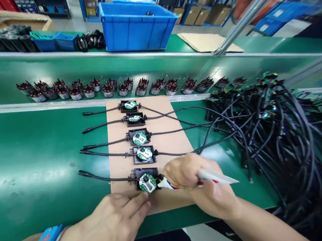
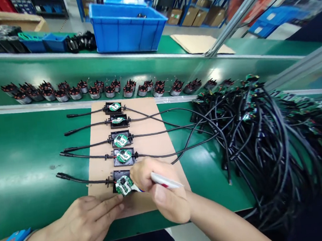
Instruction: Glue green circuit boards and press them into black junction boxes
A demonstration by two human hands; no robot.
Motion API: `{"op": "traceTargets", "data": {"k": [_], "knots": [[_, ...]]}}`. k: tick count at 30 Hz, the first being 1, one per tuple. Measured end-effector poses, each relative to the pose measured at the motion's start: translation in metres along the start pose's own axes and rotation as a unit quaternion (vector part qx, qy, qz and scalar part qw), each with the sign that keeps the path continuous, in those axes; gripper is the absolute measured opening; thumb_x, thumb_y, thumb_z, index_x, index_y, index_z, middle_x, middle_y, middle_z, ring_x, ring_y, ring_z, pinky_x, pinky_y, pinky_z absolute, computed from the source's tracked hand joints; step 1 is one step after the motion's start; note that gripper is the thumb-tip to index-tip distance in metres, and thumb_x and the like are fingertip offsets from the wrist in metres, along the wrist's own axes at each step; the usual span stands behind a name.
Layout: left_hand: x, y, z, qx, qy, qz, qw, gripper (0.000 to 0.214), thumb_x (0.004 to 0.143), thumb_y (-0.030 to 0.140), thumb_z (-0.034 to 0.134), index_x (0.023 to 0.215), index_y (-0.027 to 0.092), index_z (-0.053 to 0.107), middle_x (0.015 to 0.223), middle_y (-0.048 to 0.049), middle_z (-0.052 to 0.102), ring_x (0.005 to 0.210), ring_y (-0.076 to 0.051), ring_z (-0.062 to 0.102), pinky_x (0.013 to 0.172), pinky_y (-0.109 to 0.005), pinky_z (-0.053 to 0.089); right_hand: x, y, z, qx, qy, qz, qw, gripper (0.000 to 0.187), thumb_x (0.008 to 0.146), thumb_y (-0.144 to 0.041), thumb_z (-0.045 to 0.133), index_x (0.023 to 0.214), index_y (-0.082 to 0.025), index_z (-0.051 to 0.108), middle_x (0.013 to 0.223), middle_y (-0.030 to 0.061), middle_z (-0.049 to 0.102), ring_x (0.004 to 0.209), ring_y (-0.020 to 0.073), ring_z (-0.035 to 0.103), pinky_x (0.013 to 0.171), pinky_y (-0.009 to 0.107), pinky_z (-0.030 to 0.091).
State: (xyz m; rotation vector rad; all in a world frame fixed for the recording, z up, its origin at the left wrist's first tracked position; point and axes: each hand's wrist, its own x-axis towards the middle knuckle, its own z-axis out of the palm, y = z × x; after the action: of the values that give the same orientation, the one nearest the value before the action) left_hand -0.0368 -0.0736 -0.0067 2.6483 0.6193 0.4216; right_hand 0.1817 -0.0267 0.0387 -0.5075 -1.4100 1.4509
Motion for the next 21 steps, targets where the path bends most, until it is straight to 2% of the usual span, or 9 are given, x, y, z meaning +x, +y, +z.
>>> {"op": "traceTargets", "data": {"k": [2, 4, 6, 8, 10, 12, 14, 17, 21], "knots": [[0.008, 0.005, -0.009, -0.106, 0.034, -0.026, 0.993, 0.045, 0.083, 0.007, 0.045, 0.126, 0.012, 0.055, 0.123, -0.012, 0.064, 0.106, -0.025, 0.064, 0.086, -0.035, 0.055, -0.002, -0.006, 0.012, 0.023, 0.065, -0.051, 0.996, 0.032, 0.087, -0.045, 0.052, 0.071, -0.022, 0.037, 0.057, -0.0055, 0.028, 0.048, 0.01, 0.028, 0.048, 0.026, 0.027], [0.019, 0.014, -0.016, -0.256, 0.058, -0.085, 0.961, 0.036, 0.087, 0.012, 0.047, 0.12, 0.018, 0.06, 0.111, -0.0091, 0.069, 0.097, -0.021, 0.067, 0.083, -0.03, 0.055, -0.001, -0.006, 0.028, 0.008, 0.121, -0.133, 0.984, 0.033, 0.087, -0.044, 0.053, 0.07, -0.023, 0.033, 0.057, -0.005, 0.03, 0.049, 0.0114, 0.034, 0.049, 0.027, 0.032], [0.034, 0.024, -0.019, -0.425, 0.08, -0.168, 0.886, 0.024, 0.091, 0.027, 0.051, 0.106, 0.018, 0.067, 0.092, -0.0086, 0.072, 0.078, -0.018, 0.068, 0.07, -0.025, 0.055, 0.0, 0.002, 0.041, -0.03, 0.166, -0.238, 0.956, 0.036, 0.087, -0.047, 0.052, 0.069, -0.023, 0.031, 0.058, -0.0038, 0.035, 0.051, 0.0137, 0.042, 0.051, 0.03, 0.039], [0.05, 0.031, -0.018, -0.568, 0.125, -0.243, 0.776, 0.03, 0.09, 0.041, 0.054, 0.092, 0.015, 0.067, 0.077, -0.007, 0.068, 0.066, -0.015, 0.064, 0.062, -0.023, 0.052, 0.001, 0.012, 0.044, -0.094, 0.177, -0.339, 0.919, 0.037, 0.087, -0.05, 0.05, 0.069, -0.024, 0.032, 0.063, -0.0023, 0.042, 0.058, 0.016, 0.052, 0.057, 0.033, 0.046], [0.065, 0.03, -0.019, -0.646, 0.197, -0.295, 0.676, 0.033, 0.086, 0.047, 0.06, 0.091, 0.014, 0.065, 0.073, -0.0043, 0.065, 0.065, -0.014, 0.062, 0.06, -0.021, 0.05, 0.0, 0.015, 0.035, -0.187, 0.128, -0.387, 0.894, 0.033, 0.085, -0.052, 0.052, 0.072, -0.025, 0.039, 0.073, 0.0001, 0.05, 0.073, 0.0191, 0.06, 0.064, 0.036, 0.051], [0.078, 0.022, -0.024, -0.653, 0.262, -0.324, 0.632, 0.034, 0.078, 0.045, 0.069, 0.093, 0.015, 0.061, 0.073, -0.0019, 0.064, 0.065, -0.013, 0.061, 0.058, -0.02, 0.048, -0.002, 0.008, 0.02, -0.299, 0.042, -0.361, 0.882, 0.027, 0.081, -0.05, 0.057, 0.079, -0.024, 0.048, 0.089, 0.0039, 0.057, 0.094, 0.0248, 0.061, 0.075, 0.04, 0.052], [0.09, 0.008, -0.032, -0.612, 0.299, -0.327, 0.655, 0.035, 0.072, 0.041, 0.076, 0.089, 0.016, 0.059, 0.072, 0.0, 0.063, 0.061, -0.012, 0.06, 0.056, -0.02, 0.048, -0.003, -0.004, 0.006, -0.401, 0.013, -0.29, 0.869, 0.025, 0.078, -0.041, 0.062, 0.093, -0.022, 0.054, 0.105, 0.0087, 0.057, 0.107, 0.0288, 0.056, 0.085, 0.045, 0.05], [0.113, -0.014, -0.046, -0.521, 0.32, -0.288, 0.737, 0.029, 0.07, 0.033, 0.076, 0.079, 0.016, 0.054, 0.07, 0.0023, 0.062, 0.06, -0.01, 0.059, 0.057, -0.02, 0.048, 0.006, -0.017, -0.007, -0.548, 0.082, -0.196, 0.809, 0.038, 0.078, -0.024, 0.057, 0.115, -0.013, 0.052, 0.107, 0.0151, 0.059, 0.1, 0.0275, 0.057, 0.086, 0.045, 0.047], [0.149, -0.037, -0.056, -0.441, 0.316, -0.231, 0.808, 0.021, 0.078, 0.03, 0.067, 0.085, 0.015, 0.054, 0.085, -0.0007, 0.063, 0.072, -0.011, 0.062, 0.068, -0.022, 0.051, 0.046, -0.022, -0.041, -0.677, 0.099, -0.093, 0.723, 0.03, 0.08, -0.022, 0.054, 0.108, -0.013, 0.059, 0.093, 0.0108, 0.065, 0.085, 0.0227, 0.058, 0.077, 0.036, 0.048]]}}
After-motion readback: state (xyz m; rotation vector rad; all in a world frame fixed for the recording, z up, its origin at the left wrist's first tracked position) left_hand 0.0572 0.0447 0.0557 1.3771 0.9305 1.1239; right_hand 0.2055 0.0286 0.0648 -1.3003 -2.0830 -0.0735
